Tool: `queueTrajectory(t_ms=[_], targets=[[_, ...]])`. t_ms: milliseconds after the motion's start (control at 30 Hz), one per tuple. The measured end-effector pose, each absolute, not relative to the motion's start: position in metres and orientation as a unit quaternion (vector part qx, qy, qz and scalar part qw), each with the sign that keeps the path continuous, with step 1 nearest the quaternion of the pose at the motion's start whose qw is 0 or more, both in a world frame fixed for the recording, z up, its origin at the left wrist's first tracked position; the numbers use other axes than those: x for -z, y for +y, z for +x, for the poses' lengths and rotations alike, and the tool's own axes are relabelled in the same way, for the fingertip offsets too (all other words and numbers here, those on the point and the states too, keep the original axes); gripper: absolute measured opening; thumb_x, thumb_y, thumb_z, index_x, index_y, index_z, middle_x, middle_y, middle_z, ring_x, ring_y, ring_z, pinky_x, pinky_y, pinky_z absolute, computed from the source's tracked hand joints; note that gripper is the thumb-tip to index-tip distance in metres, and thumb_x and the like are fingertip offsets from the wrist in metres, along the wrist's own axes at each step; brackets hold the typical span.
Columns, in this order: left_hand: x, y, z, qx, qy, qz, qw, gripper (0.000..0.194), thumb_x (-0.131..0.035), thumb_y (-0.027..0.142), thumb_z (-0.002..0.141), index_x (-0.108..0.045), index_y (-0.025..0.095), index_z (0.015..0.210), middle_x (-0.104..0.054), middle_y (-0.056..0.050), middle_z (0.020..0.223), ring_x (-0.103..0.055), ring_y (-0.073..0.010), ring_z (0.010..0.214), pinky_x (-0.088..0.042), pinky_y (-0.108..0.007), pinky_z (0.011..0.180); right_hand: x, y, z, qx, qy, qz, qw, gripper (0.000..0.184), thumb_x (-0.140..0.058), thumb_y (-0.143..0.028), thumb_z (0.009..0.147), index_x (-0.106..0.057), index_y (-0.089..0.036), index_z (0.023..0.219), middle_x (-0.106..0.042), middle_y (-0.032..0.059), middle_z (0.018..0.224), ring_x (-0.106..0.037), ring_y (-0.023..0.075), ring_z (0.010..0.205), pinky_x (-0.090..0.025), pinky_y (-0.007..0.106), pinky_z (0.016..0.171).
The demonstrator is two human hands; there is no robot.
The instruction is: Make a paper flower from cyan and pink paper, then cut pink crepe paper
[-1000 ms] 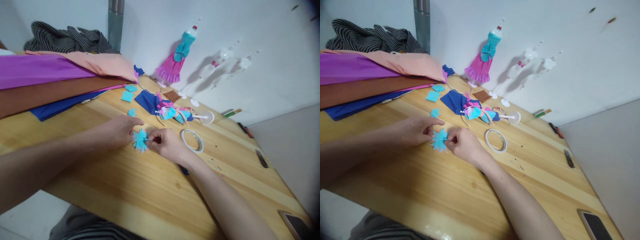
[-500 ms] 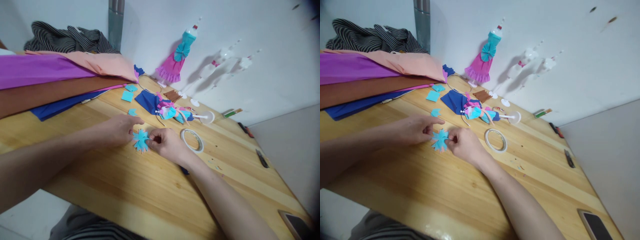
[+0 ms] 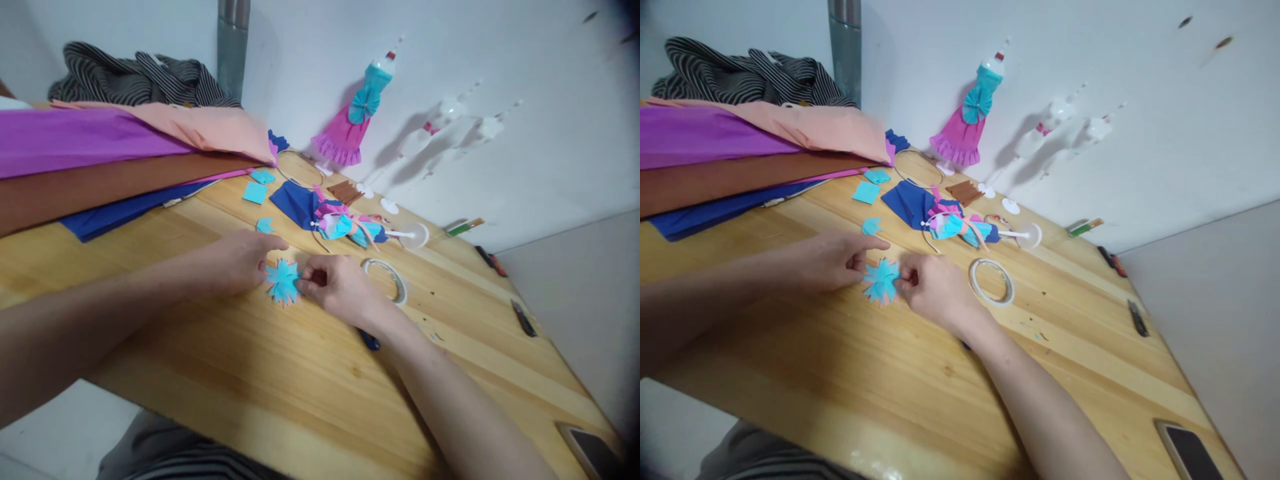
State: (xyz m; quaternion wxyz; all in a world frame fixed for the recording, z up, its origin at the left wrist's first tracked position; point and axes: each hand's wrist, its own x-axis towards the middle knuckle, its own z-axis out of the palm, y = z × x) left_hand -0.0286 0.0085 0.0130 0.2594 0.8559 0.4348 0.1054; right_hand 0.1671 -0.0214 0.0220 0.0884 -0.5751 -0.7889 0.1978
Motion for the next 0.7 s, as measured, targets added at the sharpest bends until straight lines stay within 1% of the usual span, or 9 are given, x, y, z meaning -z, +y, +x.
queueTrajectory(t_ms=[67,200,300,400,500,567,700], targets=[[-0.013,0.009,-0.028,-0.102,0.434,0.856,0.263,0.054,-0.049,0.008,0.074,-0.058,0.011,0.127,-0.067,-0.003,0.074,-0.056,-0.0129,0.065,-0.038,-0.02,0.061,-0.024,-0.02,0.17,-0.19,-0.793,-0.572,0.091,0.01,-0.059,-0.017,0.073,-0.057,-0.019,0.064,-0.055,-0.0025,0.055,-0.042,0.0102,0.051,-0.026,0.024,0.051],[-0.013,0.01,-0.028,-0.09,0.447,0.845,0.279,0.057,-0.05,0.006,0.072,-0.057,0.01,0.128,-0.066,-0.004,0.075,-0.058,-0.0158,0.067,-0.041,-0.024,0.063,-0.031,-0.018,0.171,-0.193,-0.788,-0.578,0.084,0.013,-0.057,-0.012,0.072,-0.06,-0.017,0.061,-0.056,-0.0017,0.055,-0.042,0.01,0.051,-0.025,0.024,0.051],[-0.013,0.01,-0.028,-0.093,0.445,0.845,0.281,0.06,-0.049,0.006,0.071,-0.056,0.01,0.13,-0.065,-0.003,0.073,-0.058,-0.0153,0.067,-0.041,-0.023,0.062,-0.03,-0.018,0.17,-0.205,-0.784,-0.58,0.086,0.013,-0.057,-0.012,0.073,-0.06,-0.018,0.062,-0.055,-0.002,0.055,-0.043,0.01,0.051,-0.027,0.024,0.052],[-0.014,0.009,-0.028,-0.097,0.444,0.846,0.279,0.058,-0.049,0.006,0.072,-0.057,0.01,0.129,-0.065,-0.002,0.071,-0.057,-0.0136,0.065,-0.039,-0.021,0.061,-0.024,-0.019,0.17,-0.221,-0.784,-0.572,0.097,0.008,-0.058,-0.016,0.074,-0.06,-0.018,0.067,-0.056,-0.0026,0.057,-0.044,0.0101,0.052,-0.028,0.024,0.053],[-0.015,0.009,-0.028,-0.101,0.446,0.843,0.283,0.056,-0.05,0.009,0.073,-0.057,0.01,0.128,-0.065,-0.002,0.071,-0.056,-0.0128,0.064,-0.038,-0.02,0.059,-0.019,-0.02,0.169,-0.225,-0.793,-0.557,0.101,0.01,-0.057,-0.013,0.073,-0.055,-0.018,0.065,-0.052,-0.0036,0.056,-0.041,0.0093,0.052,-0.027,0.024,0.053],[-0.015,0.011,-0.029,-0.101,0.445,0.839,0.295,0.056,-0.054,0.014,0.073,-0.057,0.011,0.129,-0.065,-0.001,0.071,-0.056,-0.013,0.063,-0.038,-0.02,0.056,-0.019,-0.02,0.169,-0.235,-0.795,-0.549,0.109,0.012,-0.055,-0.01,0.072,-0.052,-0.018,0.063,-0.05,-0.0041,0.055,-0.039,0.0088,0.051,-0.027,0.024,0.053],[-0.016,0.014,-0.029,-0.106,0.444,0.831,0.318,0.056,-0.058,0.02,0.072,-0.057,0.012,0.128,-0.064,0.0,0.068,-0.055,-0.0129,0.059,-0.037,-0.021,0.054,-0.026,-0.021,0.17,-0.311,-0.768,-0.538,0.151,0.014,-0.055,-0.015,0.073,-0.05,-0.018,0.061,-0.043,-0.0051,0.054,-0.035,0.0083,0.05,-0.027,0.023,0.051]])
